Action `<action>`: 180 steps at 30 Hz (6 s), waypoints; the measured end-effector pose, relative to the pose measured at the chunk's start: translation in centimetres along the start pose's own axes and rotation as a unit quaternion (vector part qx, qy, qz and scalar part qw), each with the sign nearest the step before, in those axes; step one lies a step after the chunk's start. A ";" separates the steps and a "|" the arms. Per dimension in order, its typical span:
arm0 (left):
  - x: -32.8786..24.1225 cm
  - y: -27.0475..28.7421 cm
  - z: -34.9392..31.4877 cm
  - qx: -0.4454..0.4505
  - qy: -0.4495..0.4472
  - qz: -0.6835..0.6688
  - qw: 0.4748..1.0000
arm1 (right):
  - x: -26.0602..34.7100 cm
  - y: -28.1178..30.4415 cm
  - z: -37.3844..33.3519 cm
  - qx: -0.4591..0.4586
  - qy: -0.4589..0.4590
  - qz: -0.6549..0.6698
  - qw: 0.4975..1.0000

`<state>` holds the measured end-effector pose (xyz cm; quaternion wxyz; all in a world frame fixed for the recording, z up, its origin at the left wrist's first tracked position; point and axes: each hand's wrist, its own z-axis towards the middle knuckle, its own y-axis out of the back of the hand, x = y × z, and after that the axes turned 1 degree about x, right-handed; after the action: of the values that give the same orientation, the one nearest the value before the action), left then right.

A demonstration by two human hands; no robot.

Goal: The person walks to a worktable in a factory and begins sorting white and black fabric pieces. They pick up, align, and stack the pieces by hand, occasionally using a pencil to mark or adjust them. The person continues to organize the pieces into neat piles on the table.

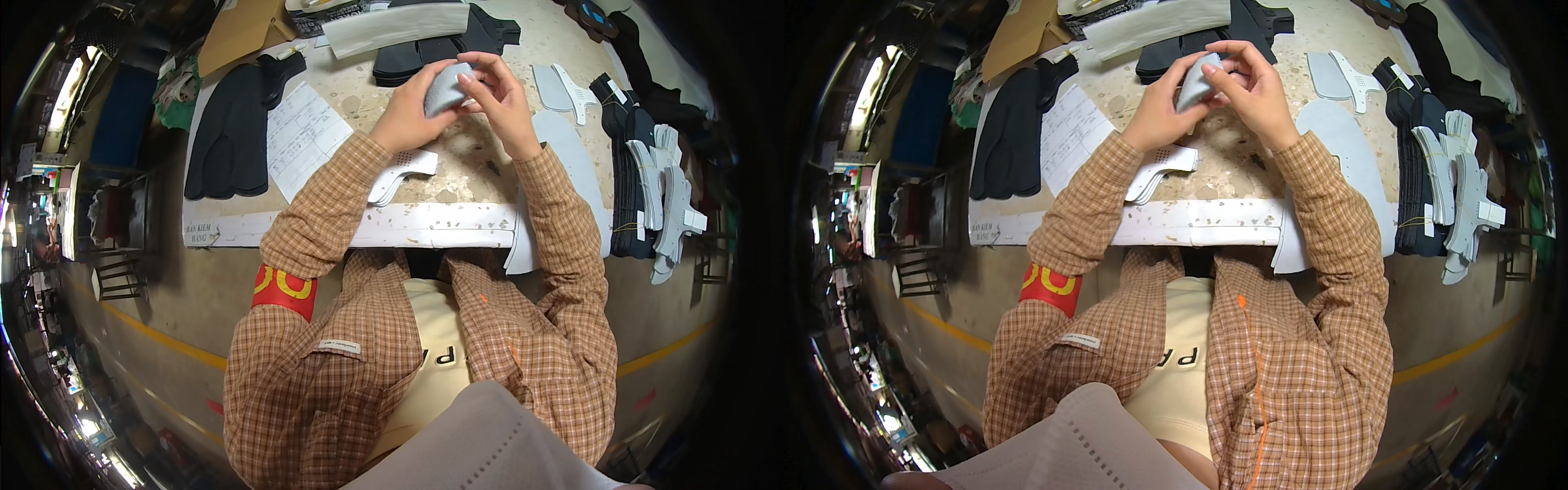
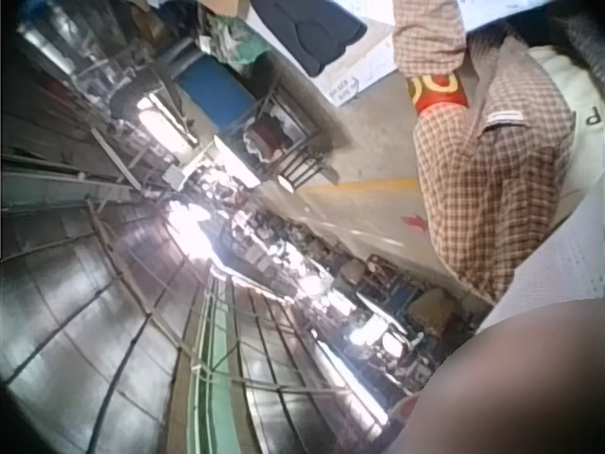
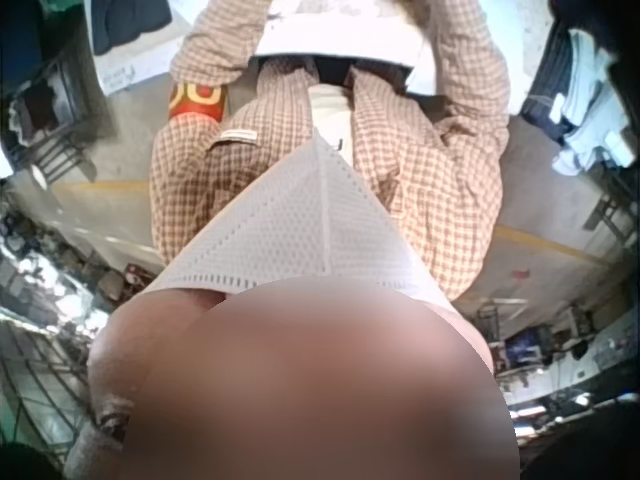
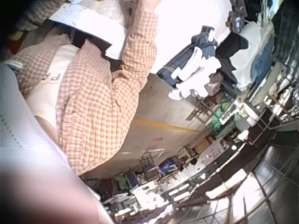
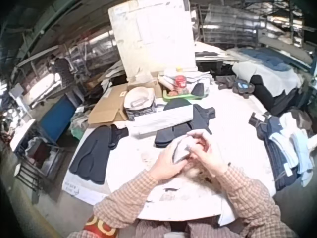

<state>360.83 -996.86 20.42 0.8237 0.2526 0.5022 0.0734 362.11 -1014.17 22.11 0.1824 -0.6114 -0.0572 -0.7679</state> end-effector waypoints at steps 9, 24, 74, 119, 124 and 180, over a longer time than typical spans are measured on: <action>-0.2 2.1 0.1 0.100 0.279 -0.544 0.785 | 0.2 -0.2 -0.1 0.125 0.261 -0.423 0.859; 0.2 3.1 0.0 0.129 0.243 -0.510 0.815 | -0.3 -0.6 -0.3 0.097 0.267 -0.409 0.867; 7.3 7.4 1.4 -0.233 0.073 -0.709 0.661 | -1.9 -2.2 -2.2 0.241 -0.131 -0.269 0.923; 1.0 -1.4 0.1 0.053 0.160 -0.541 0.824 | 0.8 1.1 0.0 0.071 -0.173 0.080 0.979; 1.1 -1.6 -0.1 0.067 0.151 -0.565 0.809 | 0.2 0.9 0.1 0.044 -0.158 0.079 0.983; -0.5 -1.6 -0.6 -0.069 0.186 -0.603 0.773 | -1.0 -0.8 -0.9 -0.002 0.023 -0.229 0.973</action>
<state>359.82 -998.27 19.80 0.6047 -0.1783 0.6887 -0.3581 361.17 -1013.52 21.06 0.0017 -0.5642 -0.1897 -0.8035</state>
